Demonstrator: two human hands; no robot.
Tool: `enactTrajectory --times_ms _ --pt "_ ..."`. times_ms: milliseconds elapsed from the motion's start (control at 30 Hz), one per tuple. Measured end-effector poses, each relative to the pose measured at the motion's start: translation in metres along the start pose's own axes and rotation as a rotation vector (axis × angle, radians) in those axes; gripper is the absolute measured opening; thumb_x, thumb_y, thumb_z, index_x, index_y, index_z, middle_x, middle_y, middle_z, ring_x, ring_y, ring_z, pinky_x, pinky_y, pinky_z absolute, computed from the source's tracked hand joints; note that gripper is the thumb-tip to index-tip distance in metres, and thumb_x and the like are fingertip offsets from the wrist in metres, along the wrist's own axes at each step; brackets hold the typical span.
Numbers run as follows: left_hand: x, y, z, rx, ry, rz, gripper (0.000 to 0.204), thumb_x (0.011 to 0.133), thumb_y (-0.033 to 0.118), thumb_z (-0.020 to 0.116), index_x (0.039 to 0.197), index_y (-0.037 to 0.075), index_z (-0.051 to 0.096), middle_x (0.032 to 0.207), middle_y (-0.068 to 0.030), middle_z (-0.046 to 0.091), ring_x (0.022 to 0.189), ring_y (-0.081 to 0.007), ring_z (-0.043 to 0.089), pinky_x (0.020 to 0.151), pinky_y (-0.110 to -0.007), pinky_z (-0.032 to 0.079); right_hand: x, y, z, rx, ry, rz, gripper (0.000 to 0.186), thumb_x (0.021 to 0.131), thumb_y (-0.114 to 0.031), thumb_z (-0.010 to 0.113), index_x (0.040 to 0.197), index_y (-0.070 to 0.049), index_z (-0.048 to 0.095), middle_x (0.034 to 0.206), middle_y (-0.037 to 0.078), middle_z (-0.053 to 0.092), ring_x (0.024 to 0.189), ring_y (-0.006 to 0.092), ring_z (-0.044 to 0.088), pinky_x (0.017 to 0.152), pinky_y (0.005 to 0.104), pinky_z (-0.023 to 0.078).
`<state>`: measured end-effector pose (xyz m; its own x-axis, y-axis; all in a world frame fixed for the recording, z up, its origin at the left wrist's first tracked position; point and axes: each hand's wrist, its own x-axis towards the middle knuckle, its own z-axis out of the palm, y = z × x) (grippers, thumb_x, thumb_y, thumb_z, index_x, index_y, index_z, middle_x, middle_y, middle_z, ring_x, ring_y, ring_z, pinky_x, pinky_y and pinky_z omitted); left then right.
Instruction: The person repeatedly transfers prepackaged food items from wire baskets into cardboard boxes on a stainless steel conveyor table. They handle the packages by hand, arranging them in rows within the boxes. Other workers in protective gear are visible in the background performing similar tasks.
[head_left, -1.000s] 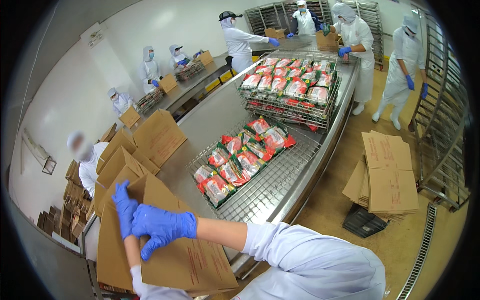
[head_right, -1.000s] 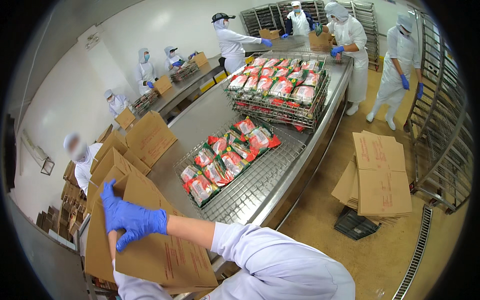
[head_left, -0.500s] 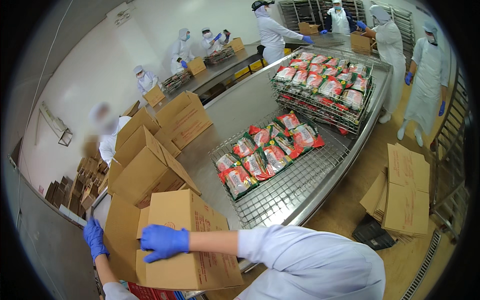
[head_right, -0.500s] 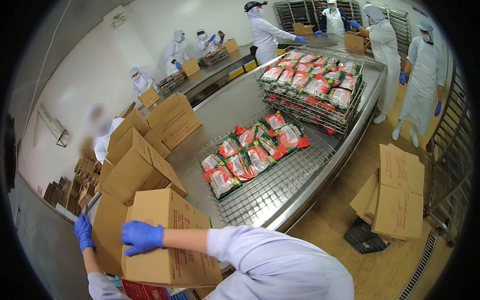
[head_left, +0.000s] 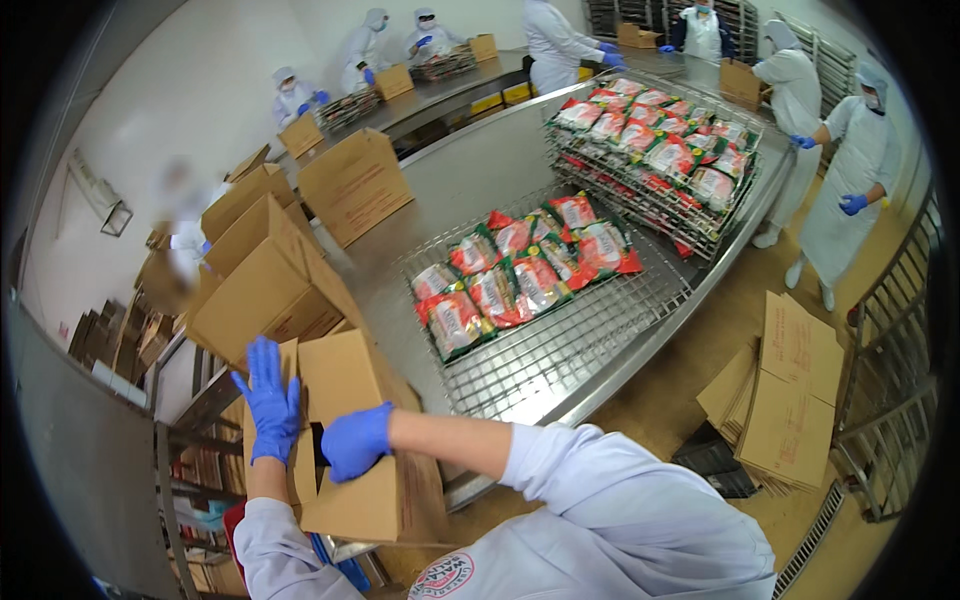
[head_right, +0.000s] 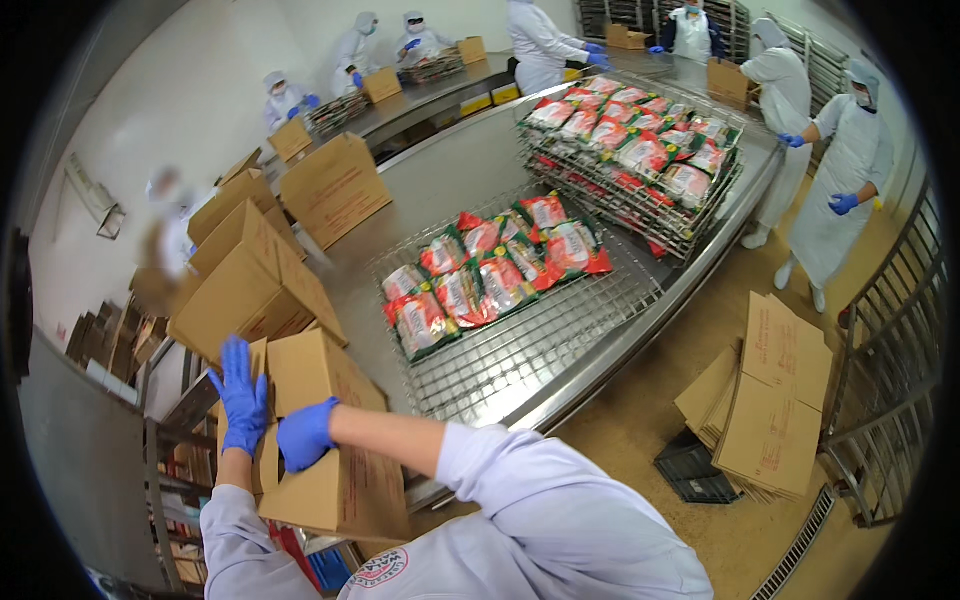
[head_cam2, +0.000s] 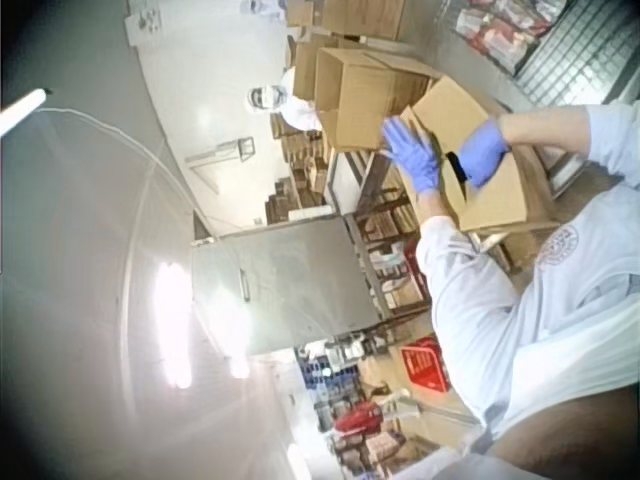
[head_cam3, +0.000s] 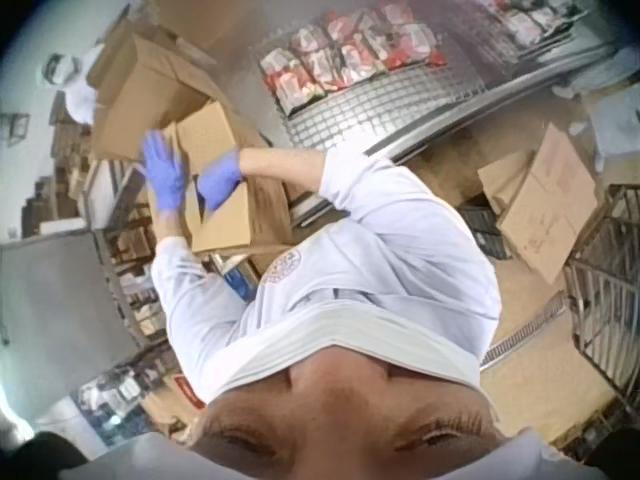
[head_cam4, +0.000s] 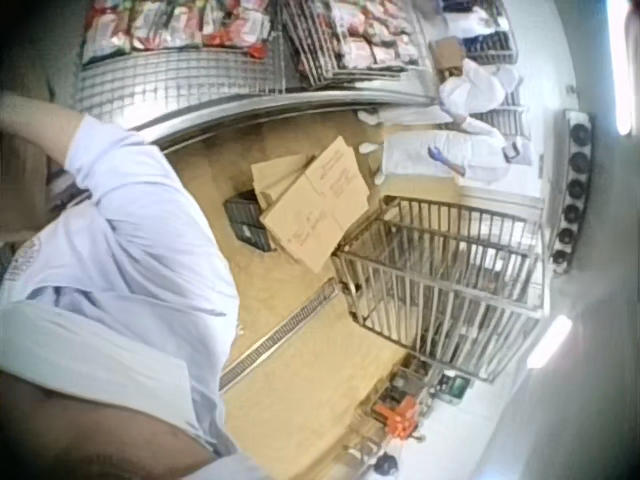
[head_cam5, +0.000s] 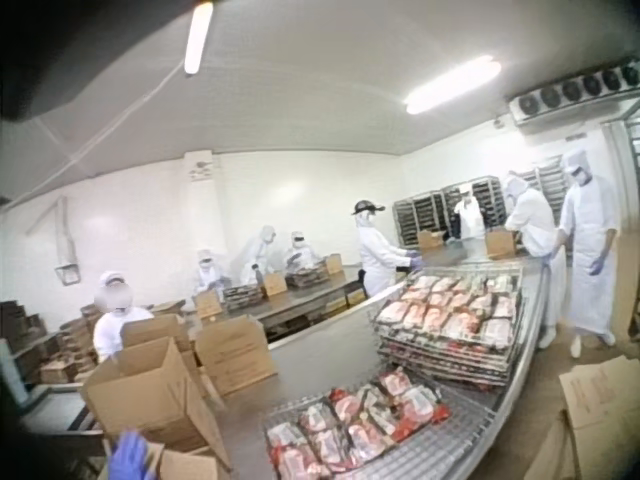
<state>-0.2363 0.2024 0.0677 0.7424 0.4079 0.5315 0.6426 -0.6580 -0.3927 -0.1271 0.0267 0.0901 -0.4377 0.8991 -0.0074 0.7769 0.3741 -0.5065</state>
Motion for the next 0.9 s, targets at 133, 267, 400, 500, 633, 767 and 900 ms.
enactTrajectory --times_ms 133,267,400,500,633,767,900 --pt "-0.044 -0.083 0.015 -0.26 -0.46 -0.69 0.06 0.088 0.043 0.038 0.128 -0.001 0.035 0.116 -0.0205 0.05 0.111 -0.0353 0.045 0.094 -0.042 0.033 -0.025 0.012 0.029 0.013 1.156 0.065 0.065 0.08 -0.045 0.052 0.124 0.002 0.042 0.128 0.022 0.041 0.117 0.0348 0.041 0.101 0.0453 0.023" --pt "-0.068 -0.104 -0.008 -1.002 -0.334 -0.901 0.058 0.09 0.047 0.037 0.111 -0.004 0.053 0.095 -0.0142 0.062 0.087 -0.0276 0.059 0.077 -0.037 0.047 -0.014 0.002 0.063 0.573 1.046 0.283 0.087 0.082 -0.05 0.048 0.136 0.004 0.007 0.141 0.024 0.013 0.131 0.0354 0.015 0.106 0.0432 0.01" --pt "-0.114 -0.08 -0.121 -1.996 0.11 -0.794 0.055 0.089 0.043 0.041 0.127 0.003 0.038 0.118 -0.0115 0.049 0.104 -0.0246 0.05 0.089 -0.036 0.042 -0.033 -0.043 -0.017 0.299 1.224 -0.302 0.08 0.087 -0.043 0.042 0.137 0.003 0.001 0.144 0.018 0.005 0.134 0.0273 0.005 0.108 0.036 0.004" --pt "-0.138 -0.033 -0.12 -1.975 0.407 -0.96 0.066 0.084 0.051 0.046 0.129 0.006 0.033 0.124 -0.012 0.044 0.11 -0.0255 0.044 0.093 -0.039 0.038 -0.037 -0.024 -0.002 0.501 1.202 -0.439 0.066 0.093 -0.035 0.032 0.138 0.002 0.0 0.146 0.013 0.0 0.135 0.0212 0.001 0.108 0.0308 0.003" --pt "-0.236 -0.113 0.0 -1.947 0.214 -0.682 0.09 0.071 0.07 0.043 0.133 0.007 0.028 0.13 -0.0124 0.037 0.116 -0.0281 0.038 0.094 -0.044 0.035 -0.034 0.024 0.083 0.857 1.025 -0.255 0.058 0.096 -0.03 0.024 0.139 -0.001 -0.002 0.146 0.01 -0.003 0.135 0.0181 0.001 0.108 0.0291 0.003" --pt "-0.22 -0.073 -0.039 -2.238 -0.27 -0.852 0.084 0.074 0.07 0.04 0.132 0.01 0.032 0.132 -0.0129 0.035 0.116 -0.0287 0.038 0.086 -0.051 0.036 -0.015 0.026 0.119 0.482 0.824 0.061 0.074 0.09 -0.036 0.043 0.138 -0.001 -0.002 0.145 0.017 0.005 0.135 0.0226 0.007 0.108 0.0325 0.011" --pt "-0.207 -0.079 -0.009 -1.897 -0.362 -1.134 0.068 0.072 0.05 0.058 0.126 0.012 0.04 0.129 -0.0094 0.04 0.115 -0.0277 0.04 0.086 -0.049 0.037 -0.049 0.021 0.079 0.392 0.63 0.247 0.078 0.081 -0.043 0.058 0.137 -0.004 0.019 0.141 0.018 0.022 0.132 0.0258 0.02 0.108 0.0366 0.013"
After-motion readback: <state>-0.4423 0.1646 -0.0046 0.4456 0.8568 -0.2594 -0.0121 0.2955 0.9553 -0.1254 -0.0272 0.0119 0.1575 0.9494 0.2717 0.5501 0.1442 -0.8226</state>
